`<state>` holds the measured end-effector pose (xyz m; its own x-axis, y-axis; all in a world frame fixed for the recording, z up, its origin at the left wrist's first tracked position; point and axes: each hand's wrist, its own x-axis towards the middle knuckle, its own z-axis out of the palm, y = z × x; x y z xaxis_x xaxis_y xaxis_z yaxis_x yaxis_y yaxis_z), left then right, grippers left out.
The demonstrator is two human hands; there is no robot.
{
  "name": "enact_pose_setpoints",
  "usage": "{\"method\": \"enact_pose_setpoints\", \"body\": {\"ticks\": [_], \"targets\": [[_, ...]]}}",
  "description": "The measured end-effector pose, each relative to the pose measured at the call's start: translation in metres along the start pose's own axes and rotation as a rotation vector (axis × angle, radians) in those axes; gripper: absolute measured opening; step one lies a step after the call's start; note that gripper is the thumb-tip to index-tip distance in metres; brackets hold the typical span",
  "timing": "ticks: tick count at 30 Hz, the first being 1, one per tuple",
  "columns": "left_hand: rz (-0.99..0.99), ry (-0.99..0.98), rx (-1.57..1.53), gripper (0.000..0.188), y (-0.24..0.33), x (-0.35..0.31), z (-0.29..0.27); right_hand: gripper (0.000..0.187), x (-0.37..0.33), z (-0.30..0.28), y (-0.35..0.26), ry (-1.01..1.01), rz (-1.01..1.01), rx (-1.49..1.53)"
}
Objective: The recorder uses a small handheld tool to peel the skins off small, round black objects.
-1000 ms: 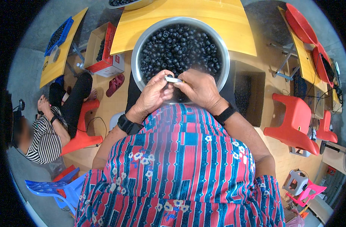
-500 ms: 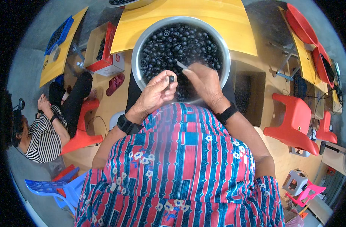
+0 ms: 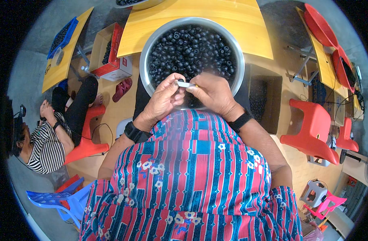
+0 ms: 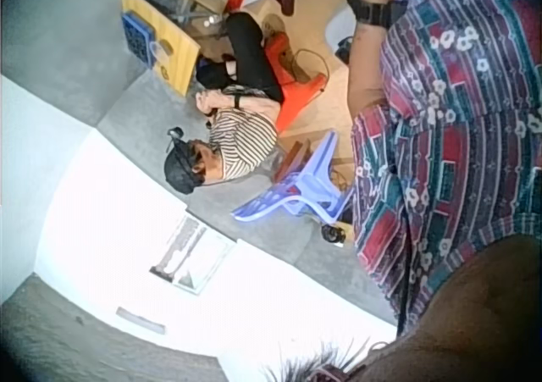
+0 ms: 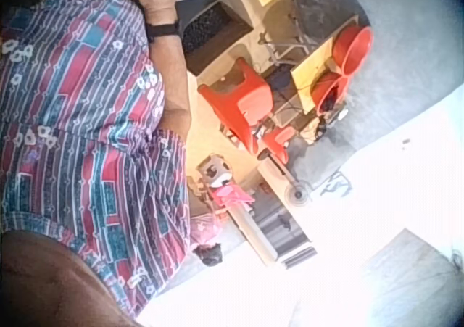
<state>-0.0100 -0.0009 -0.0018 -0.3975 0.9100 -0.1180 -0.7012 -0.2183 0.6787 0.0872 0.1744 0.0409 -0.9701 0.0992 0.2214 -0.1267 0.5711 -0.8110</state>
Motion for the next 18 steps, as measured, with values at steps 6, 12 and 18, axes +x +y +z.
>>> {"method": "enact_pose_setpoints", "body": {"ticks": [6, 12, 18], "targets": [[-0.003, -0.018, 0.009, 0.024, 0.0007, -0.0002, 0.0014, 0.020, 0.0002, 0.0004, -0.0009, -0.006, -0.041, -0.098], [-0.010, -0.018, 0.016, 0.024, 0.0004, -0.0003, 0.0009, 0.016, -0.0002, 0.0005, -0.0015, -0.019, -0.084, -0.122], [-0.018, -0.014, 0.020, 0.025, 0.0023, -0.0008, 0.0023, 0.016, -0.0005, 0.0002, -0.0025, -0.021, -0.078, -0.129]]}}
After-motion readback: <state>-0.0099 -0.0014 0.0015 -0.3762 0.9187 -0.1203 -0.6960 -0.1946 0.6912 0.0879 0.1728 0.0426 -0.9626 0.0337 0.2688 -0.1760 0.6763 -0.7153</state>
